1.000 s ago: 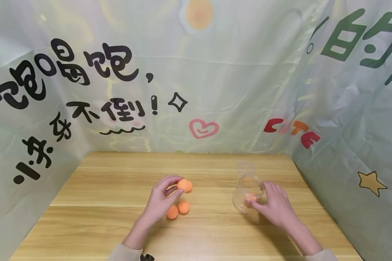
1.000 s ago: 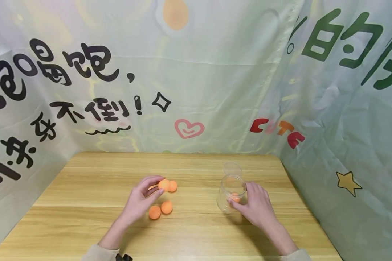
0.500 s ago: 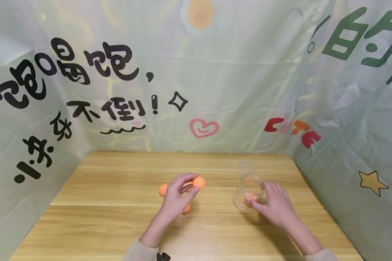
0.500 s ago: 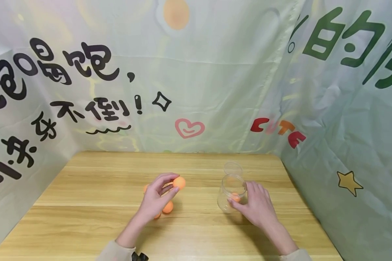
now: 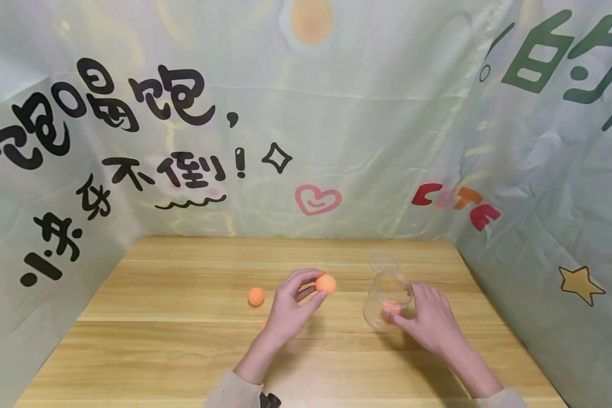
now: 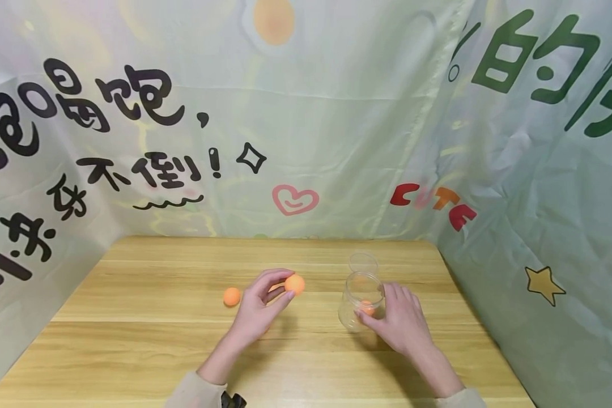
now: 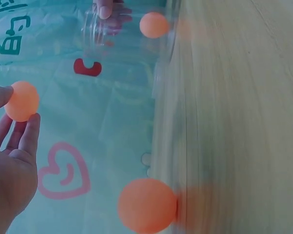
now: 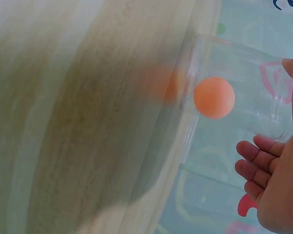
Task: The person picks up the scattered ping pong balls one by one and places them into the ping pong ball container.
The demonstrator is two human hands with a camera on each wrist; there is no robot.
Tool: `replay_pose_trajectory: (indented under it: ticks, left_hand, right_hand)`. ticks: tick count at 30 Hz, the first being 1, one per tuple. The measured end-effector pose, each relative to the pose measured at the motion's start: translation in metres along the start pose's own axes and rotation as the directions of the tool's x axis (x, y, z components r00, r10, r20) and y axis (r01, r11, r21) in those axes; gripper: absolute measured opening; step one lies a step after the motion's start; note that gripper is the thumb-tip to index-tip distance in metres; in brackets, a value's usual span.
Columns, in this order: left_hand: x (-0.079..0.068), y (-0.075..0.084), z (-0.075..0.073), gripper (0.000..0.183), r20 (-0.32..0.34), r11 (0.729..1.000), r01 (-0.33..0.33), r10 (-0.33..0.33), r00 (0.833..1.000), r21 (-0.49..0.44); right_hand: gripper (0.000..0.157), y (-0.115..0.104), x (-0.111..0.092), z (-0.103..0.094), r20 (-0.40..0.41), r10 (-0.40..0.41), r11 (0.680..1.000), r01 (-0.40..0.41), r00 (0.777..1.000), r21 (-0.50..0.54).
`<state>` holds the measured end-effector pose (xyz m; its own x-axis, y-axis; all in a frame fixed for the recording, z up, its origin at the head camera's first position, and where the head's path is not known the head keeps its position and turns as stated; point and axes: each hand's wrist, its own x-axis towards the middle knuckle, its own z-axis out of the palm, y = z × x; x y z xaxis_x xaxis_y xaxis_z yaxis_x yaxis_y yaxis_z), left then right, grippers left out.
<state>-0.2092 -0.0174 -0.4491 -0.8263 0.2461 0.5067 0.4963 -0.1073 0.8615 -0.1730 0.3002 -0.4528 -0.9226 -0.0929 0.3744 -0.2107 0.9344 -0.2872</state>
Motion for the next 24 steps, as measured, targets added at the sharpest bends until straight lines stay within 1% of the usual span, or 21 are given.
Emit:
replay_pose_trajectory:
  ticks: [7, 16, 24]
  left_hand:
    - [0.006, 0.001, 0.009, 0.037, 0.018, 0.999, 0.029, -0.029, 0.999, -0.016]
    - [0.013, -0.004, 0.022, 0.038, 0.043, 0.998, 0.052, -0.050, 0.998, -0.038]
    - [0.019, -0.005, 0.034, 0.038, 0.056, 0.998, 0.046, -0.044, 0.997, -0.051]
  right_hand:
    - [0.067, -0.001, 0.001, 0.000, -0.007, -0.007, 1.000, 0.007, 1.000, -0.010]
    - [0.068, 0.002, 0.001, 0.001, 0.000, -0.002, 1.000, 0.002, 1.000, -0.008]
    - [0.068, 0.002, 0.001, 0.002, 0.001, -0.002, 1.000, 0.002, 1.000, -0.006]
